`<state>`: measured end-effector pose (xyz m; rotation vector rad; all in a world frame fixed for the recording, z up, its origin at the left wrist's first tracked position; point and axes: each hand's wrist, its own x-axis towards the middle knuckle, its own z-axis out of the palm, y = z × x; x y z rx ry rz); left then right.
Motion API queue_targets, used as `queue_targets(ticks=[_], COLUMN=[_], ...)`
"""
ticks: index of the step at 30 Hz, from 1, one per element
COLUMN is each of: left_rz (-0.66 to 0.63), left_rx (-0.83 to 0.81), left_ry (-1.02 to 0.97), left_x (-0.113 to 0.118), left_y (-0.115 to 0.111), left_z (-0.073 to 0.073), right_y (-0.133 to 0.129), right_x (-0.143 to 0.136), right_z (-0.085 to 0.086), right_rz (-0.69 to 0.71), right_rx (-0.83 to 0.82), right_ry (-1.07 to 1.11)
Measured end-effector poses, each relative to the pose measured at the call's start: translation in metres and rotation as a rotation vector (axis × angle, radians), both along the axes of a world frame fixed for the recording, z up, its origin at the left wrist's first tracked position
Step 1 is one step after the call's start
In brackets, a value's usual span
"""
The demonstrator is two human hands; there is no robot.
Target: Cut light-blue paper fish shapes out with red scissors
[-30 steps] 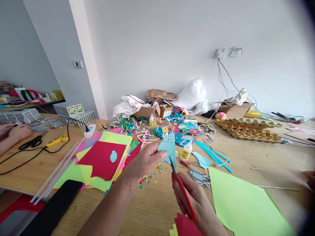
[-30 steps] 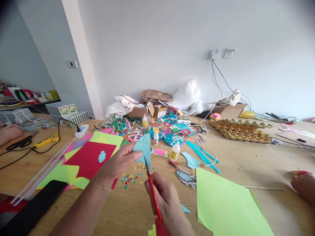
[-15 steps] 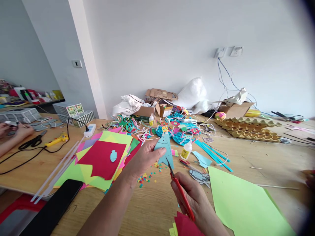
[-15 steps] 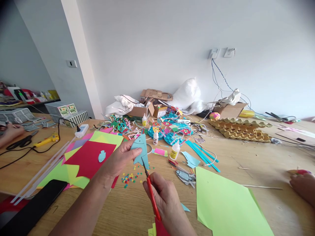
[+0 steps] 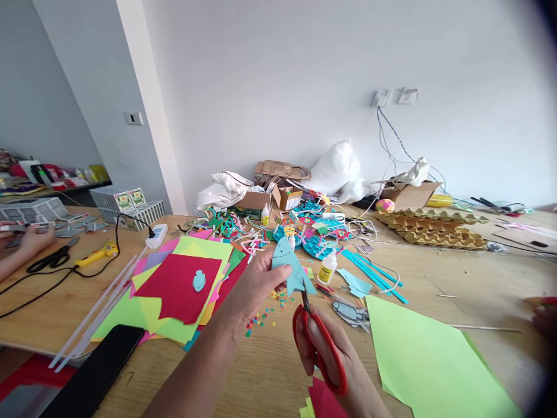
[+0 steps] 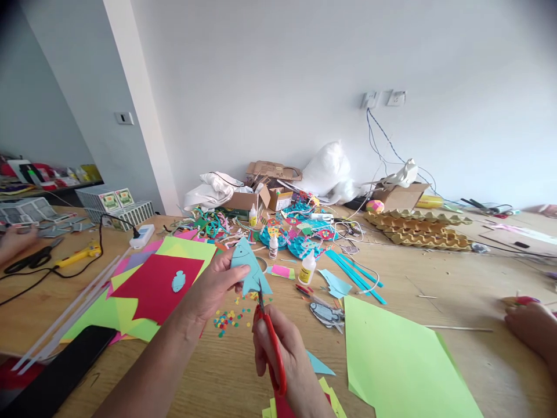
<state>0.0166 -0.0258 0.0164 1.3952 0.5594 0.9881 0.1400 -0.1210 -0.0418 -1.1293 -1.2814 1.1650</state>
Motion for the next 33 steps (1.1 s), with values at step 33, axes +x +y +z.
queue_targets(ticks=[33], left_rz=[0.05], left_rx=[-0.082], left_ry=[0.016], left_x=[0.018], left_y=[-0.018], left_z=[-0.008], right_y=[0.004], right_x=[0.004], right_z=[-0.001], right_rz=[0.034], right_rx=[0.056], right_ry=[0.223])
